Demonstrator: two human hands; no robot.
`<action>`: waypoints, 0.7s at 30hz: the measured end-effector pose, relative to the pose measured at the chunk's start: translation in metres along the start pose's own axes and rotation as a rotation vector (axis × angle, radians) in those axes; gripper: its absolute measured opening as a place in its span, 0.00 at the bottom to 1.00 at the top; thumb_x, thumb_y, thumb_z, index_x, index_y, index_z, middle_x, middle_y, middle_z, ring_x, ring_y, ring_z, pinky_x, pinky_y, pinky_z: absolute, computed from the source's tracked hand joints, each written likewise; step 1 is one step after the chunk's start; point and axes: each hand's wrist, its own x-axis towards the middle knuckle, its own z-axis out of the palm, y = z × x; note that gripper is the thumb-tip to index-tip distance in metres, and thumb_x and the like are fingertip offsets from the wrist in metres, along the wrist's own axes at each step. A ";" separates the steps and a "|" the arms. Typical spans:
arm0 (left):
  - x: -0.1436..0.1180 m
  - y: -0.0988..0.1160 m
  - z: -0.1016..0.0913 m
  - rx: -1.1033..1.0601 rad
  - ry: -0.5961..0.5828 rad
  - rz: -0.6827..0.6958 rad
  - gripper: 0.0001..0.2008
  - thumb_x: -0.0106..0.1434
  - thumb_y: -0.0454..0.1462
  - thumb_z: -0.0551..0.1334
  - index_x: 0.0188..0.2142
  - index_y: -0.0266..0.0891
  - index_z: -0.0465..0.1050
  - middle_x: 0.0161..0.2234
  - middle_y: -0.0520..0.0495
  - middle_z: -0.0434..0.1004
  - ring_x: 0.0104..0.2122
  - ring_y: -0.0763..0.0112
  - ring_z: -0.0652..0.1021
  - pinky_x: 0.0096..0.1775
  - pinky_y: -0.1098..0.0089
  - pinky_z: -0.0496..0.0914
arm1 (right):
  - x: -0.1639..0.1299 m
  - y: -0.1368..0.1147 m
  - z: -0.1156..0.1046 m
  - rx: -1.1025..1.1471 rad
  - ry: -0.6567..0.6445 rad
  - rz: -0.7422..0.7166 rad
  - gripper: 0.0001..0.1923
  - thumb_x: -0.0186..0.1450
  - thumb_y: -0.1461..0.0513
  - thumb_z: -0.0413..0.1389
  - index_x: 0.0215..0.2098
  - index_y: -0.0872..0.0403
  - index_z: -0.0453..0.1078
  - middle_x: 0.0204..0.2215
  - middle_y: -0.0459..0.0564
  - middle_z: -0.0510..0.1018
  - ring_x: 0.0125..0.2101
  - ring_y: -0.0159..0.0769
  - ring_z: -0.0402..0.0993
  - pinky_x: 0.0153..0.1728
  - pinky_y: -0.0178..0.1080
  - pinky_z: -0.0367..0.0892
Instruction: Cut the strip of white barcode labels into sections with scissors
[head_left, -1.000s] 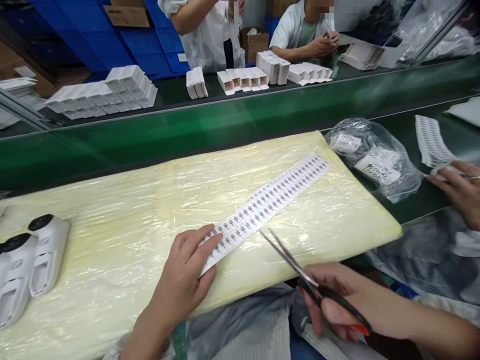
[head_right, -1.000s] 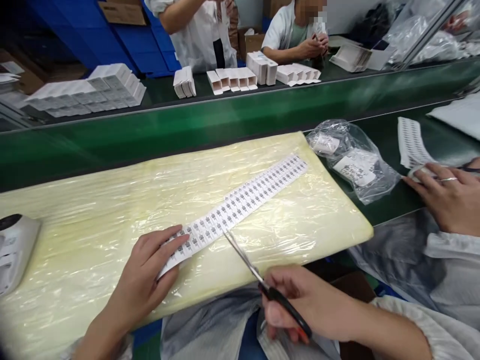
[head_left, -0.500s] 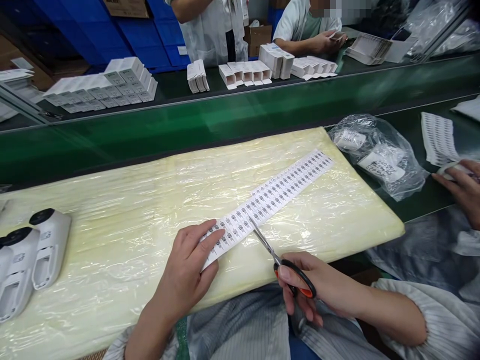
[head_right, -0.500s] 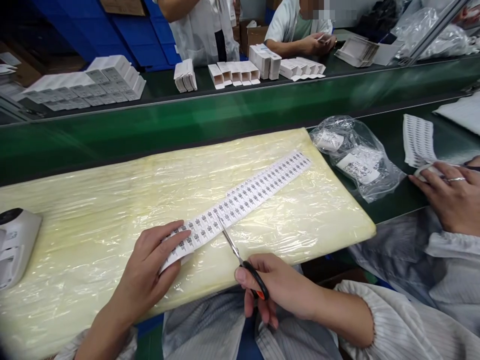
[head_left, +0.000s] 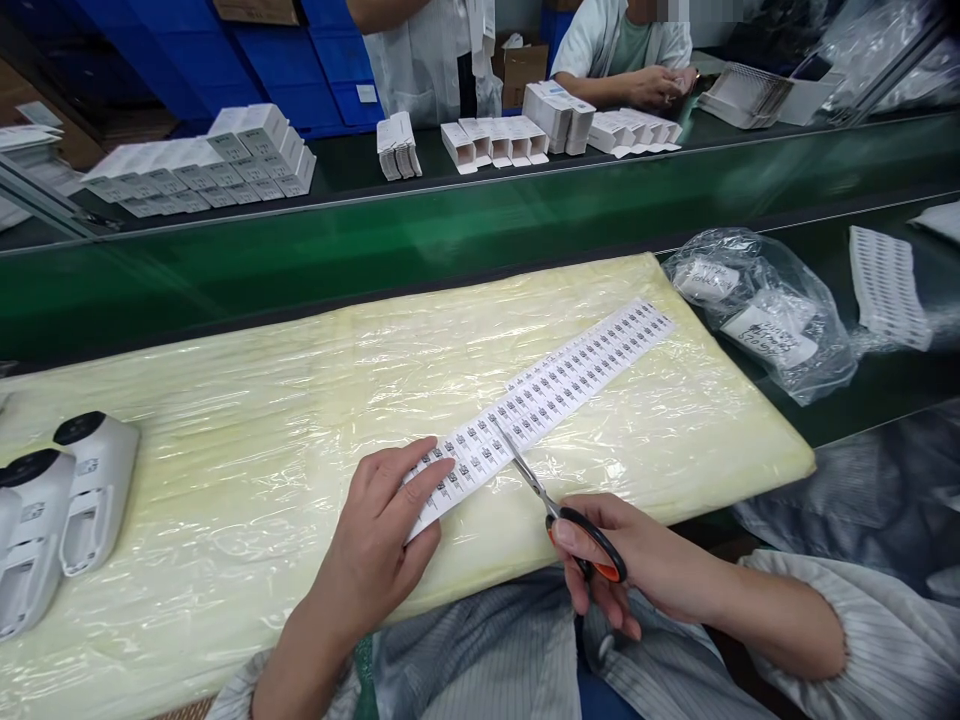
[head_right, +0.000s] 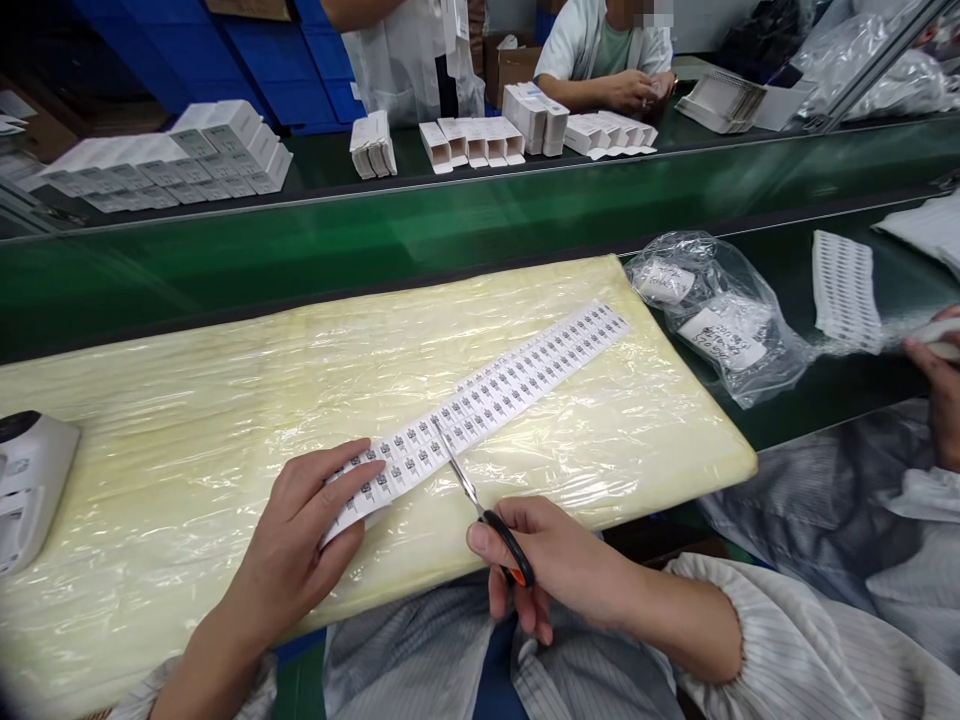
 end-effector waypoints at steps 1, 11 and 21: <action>0.000 0.000 0.000 0.000 0.000 0.002 0.22 0.67 0.28 0.56 0.60 0.39 0.65 0.60 0.36 0.67 0.54 0.55 0.69 0.52 0.56 0.66 | 0.000 0.000 0.000 0.000 -0.001 -0.001 0.31 0.55 0.39 0.64 0.32 0.53 0.59 0.20 0.44 0.77 0.12 0.23 0.64 0.09 0.24 0.60; 0.003 0.001 -0.001 0.006 -0.008 0.019 0.22 0.67 0.27 0.56 0.60 0.37 0.65 0.60 0.36 0.66 0.54 0.56 0.69 0.52 0.57 0.65 | 0.000 -0.001 0.000 -0.048 0.021 0.018 0.31 0.53 0.38 0.64 0.32 0.52 0.59 0.18 0.41 0.74 0.11 0.23 0.62 0.09 0.24 0.59; 0.007 0.003 -0.003 0.022 0.013 0.047 0.21 0.66 0.26 0.57 0.58 0.36 0.66 0.58 0.34 0.68 0.53 0.56 0.71 0.51 0.57 0.67 | -0.002 -0.016 -0.003 -0.066 0.000 0.049 0.31 0.52 0.39 0.66 0.31 0.53 0.60 0.18 0.42 0.75 0.12 0.24 0.63 0.10 0.25 0.60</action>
